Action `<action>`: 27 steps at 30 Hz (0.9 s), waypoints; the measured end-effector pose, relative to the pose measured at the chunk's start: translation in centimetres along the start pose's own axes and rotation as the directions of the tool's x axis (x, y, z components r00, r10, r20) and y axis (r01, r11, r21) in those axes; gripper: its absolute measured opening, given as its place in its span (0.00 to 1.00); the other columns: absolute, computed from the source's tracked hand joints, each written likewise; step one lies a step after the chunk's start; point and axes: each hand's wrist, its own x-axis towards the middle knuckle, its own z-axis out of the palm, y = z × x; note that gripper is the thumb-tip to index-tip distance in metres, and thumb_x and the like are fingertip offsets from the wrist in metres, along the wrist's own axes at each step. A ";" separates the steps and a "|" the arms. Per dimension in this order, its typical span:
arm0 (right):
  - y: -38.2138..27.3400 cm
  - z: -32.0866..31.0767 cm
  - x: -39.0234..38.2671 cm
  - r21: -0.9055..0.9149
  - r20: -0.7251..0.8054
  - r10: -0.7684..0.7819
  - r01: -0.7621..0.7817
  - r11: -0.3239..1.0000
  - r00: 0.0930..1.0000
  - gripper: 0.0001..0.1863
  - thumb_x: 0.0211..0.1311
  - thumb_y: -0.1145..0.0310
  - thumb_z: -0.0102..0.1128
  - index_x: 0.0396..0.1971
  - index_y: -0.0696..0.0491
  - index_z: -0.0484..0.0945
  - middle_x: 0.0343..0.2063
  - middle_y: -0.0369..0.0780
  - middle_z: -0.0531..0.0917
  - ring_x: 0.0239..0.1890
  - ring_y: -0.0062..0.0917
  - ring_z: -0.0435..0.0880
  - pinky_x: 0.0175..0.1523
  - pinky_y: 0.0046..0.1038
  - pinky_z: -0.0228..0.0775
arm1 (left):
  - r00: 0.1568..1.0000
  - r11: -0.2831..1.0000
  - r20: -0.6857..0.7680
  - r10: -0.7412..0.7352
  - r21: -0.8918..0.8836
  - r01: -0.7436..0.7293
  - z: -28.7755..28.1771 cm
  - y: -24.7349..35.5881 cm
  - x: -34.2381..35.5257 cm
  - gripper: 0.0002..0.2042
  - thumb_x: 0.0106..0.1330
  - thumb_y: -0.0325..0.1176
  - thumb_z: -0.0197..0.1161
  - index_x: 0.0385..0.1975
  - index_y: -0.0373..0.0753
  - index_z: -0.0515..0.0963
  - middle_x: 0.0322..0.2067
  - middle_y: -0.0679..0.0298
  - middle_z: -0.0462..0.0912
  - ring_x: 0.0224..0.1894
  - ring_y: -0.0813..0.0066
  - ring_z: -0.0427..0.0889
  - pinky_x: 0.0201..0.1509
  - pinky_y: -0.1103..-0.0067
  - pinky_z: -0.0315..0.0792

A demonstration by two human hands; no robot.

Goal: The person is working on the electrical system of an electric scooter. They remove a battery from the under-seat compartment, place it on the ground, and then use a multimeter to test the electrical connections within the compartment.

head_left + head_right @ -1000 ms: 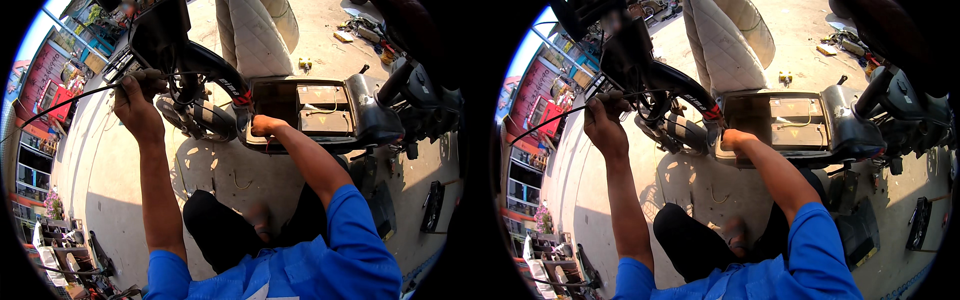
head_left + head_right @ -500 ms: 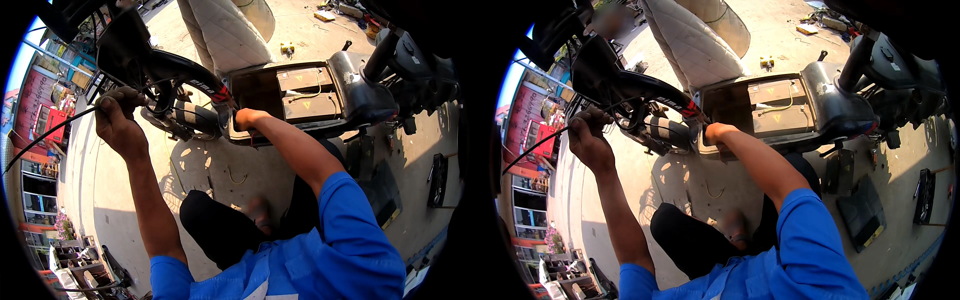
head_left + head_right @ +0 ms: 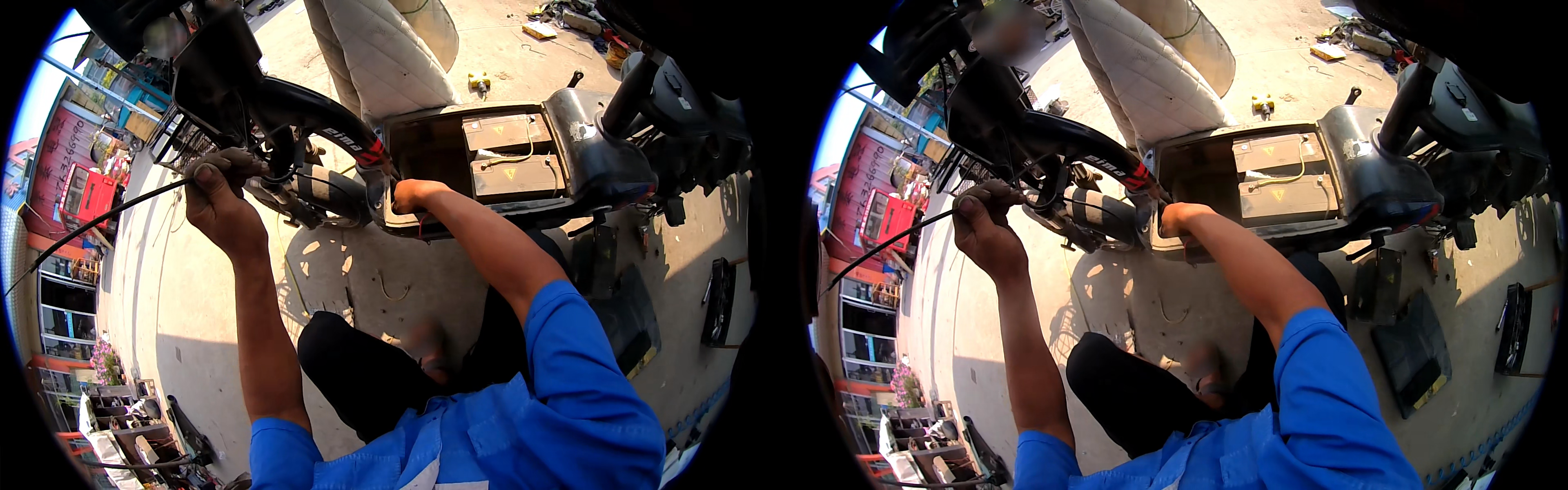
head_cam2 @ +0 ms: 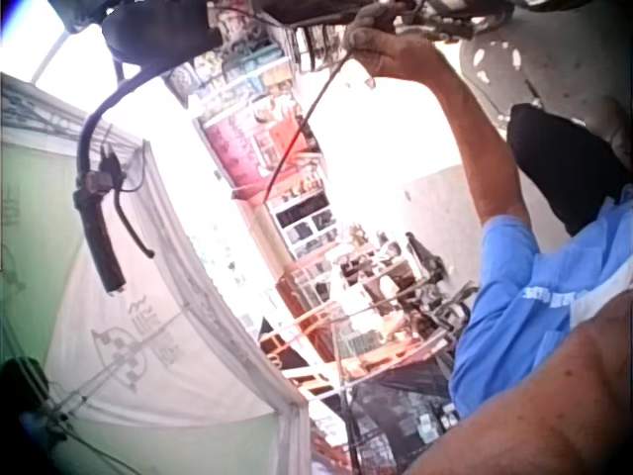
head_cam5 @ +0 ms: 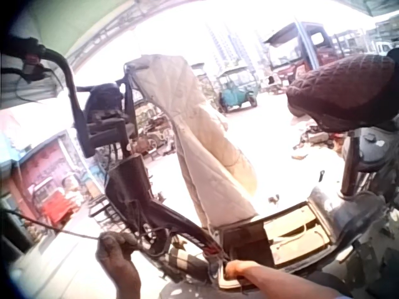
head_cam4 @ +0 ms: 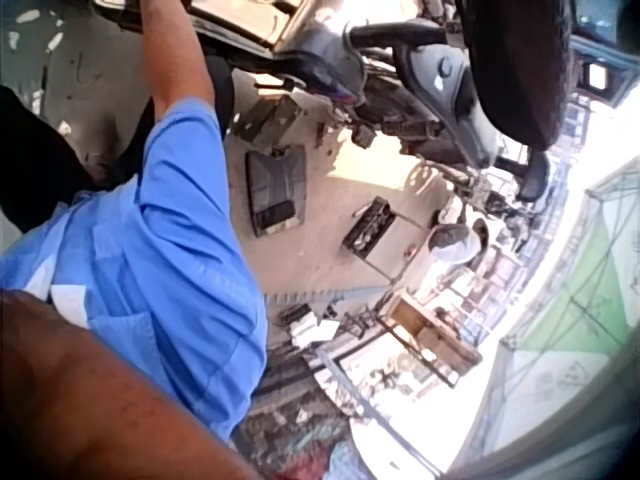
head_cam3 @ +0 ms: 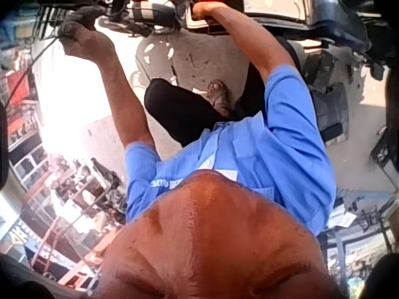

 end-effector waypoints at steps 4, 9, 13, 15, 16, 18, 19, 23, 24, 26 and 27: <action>2.1 0.9 2.3 -0.037 -0.049 -0.044 0.042 0.998 0.998 0.20 0.55 0.56 0.58 0.40 0.56 0.83 0.39 0.50 0.85 0.43 0.44 0.84 0.47 0.40 0.74 | 1.000 0.997 0.013 -0.011 -0.073 0.012 1.1 0.0 -0.3 0.16 0.78 0.43 0.45 0.36 0.36 0.70 0.33 0.55 0.81 0.30 0.65 0.82 0.37 0.71 0.81; 1.0 0.4 1.2 0.027 -0.081 0.049 -0.047 0.999 0.995 0.21 0.50 0.59 0.63 0.44 0.53 0.84 0.41 0.46 0.86 0.44 0.38 0.86 0.45 0.37 0.77 | 0.996 0.989 0.007 -0.093 -0.113 0.093 -0.8 -0.4 0.4 0.16 0.78 0.43 0.43 0.38 0.36 0.71 0.39 0.52 0.82 0.34 0.65 0.83 0.42 0.71 0.80; -1.8 -1.0 -3.5 0.113 -0.141 0.070 -0.054 0.992 0.988 0.20 0.53 0.62 0.59 0.45 0.54 0.84 0.43 0.47 0.85 0.48 0.40 0.84 0.50 0.38 0.76 | 0.992 0.993 -0.055 -0.116 -0.006 0.116 -1.0 0.6 0.0 0.17 0.79 0.41 0.39 0.38 0.34 0.70 0.43 0.50 0.81 0.37 0.64 0.83 0.45 0.73 0.80; -1.5 -1.5 -3.6 0.111 -0.125 0.090 -0.076 0.991 0.988 0.20 0.54 0.64 0.58 0.46 0.53 0.83 0.44 0.46 0.85 0.48 0.39 0.84 0.50 0.38 0.76 | 0.991 0.995 -0.089 -0.098 0.013 0.100 -0.7 0.8 0.3 0.16 0.79 0.42 0.40 0.40 0.35 0.70 0.40 0.52 0.82 0.35 0.66 0.83 0.44 0.73 0.80; -1.3 -1.6 -3.0 0.088 -0.133 0.091 -0.080 0.993 0.987 0.20 0.53 0.65 0.59 0.48 0.52 0.83 0.45 0.45 0.85 0.49 0.38 0.84 0.50 0.37 0.76 | 0.991 0.994 -0.086 -0.107 0.014 0.109 -0.5 0.8 0.5 0.17 0.79 0.42 0.40 0.41 0.34 0.70 0.41 0.51 0.82 0.35 0.66 0.83 0.44 0.73 0.80; -1.8 -1.7 -3.5 0.077 -0.139 0.103 -0.093 0.993 0.985 0.21 0.51 0.67 0.60 0.48 0.52 0.83 0.46 0.44 0.85 0.49 0.37 0.85 0.49 0.36 0.77 | 0.988 0.991 -0.095 -0.126 0.040 0.130 -0.6 1.2 0.4 0.17 0.79 0.43 0.39 0.42 0.35 0.69 0.42 0.52 0.82 0.36 0.66 0.84 0.44 0.74 0.81; -2.2 -1.9 -4.2 0.094 -0.152 0.110 -0.096 0.991 0.982 0.21 0.51 0.67 0.60 0.48 0.52 0.83 0.46 0.45 0.85 0.50 0.37 0.84 0.49 0.36 0.77 | 0.984 0.990 -0.121 -0.128 0.051 0.135 -0.5 1.4 0.4 0.18 0.79 0.44 0.39 0.41 0.35 0.69 0.42 0.52 0.82 0.37 0.67 0.84 0.44 0.75 0.81; -1.4 -1.1 -2.2 0.133 -0.191 0.090 -0.066 0.989 0.977 0.21 0.50 0.69 0.61 0.46 0.57 0.83 0.44 0.48 0.85 0.48 0.39 0.85 0.48 0.37 0.77 | 0.982 0.987 -0.114 -0.149 0.039 0.154 -0.5 1.3 0.9 0.18 0.79 0.43 0.38 0.41 0.34 0.70 0.41 0.53 0.82 0.37 0.67 0.83 0.45 0.75 0.80; -1.3 -0.9 -1.7 0.146 -0.198 0.083 -0.055 0.988 0.977 0.21 0.49 0.69 0.61 0.46 0.57 0.83 0.44 0.48 0.85 0.48 0.39 0.85 0.48 0.37 0.77 | 0.981 0.987 -0.121 -0.153 0.037 0.159 -0.5 1.5 1.1 0.18 0.79 0.43 0.38 0.41 0.34 0.70 0.42 0.53 0.82 0.37 0.67 0.83 0.45 0.75 0.80; -0.3 -0.8 -0.1 0.135 -0.218 0.073 -0.044 0.990 0.973 0.21 0.48 0.70 0.62 0.46 0.58 0.83 0.44 0.49 0.85 0.47 0.40 0.85 0.48 0.37 0.77 | 0.982 0.987 -0.109 -0.154 0.020 0.157 0.1 1.4 1.5 0.18 0.79 0.43 0.38 0.41 0.34 0.70 0.42 0.53 0.82 0.38 0.67 0.83 0.45 0.75 0.80; -0.3 -0.8 0.0 0.125 -0.215 0.066 -0.039 0.991 0.974 0.21 0.49 0.70 0.61 0.46 0.58 0.83 0.44 0.50 0.85 0.47 0.40 0.85 0.48 0.37 0.77 | 0.984 0.988 -0.099 -0.151 0.021 0.154 -0.2 1.3 1.7 0.18 0.79 0.43 0.38 0.41 0.34 0.70 0.42 0.53 0.82 0.38 0.67 0.83 0.45 0.75 0.80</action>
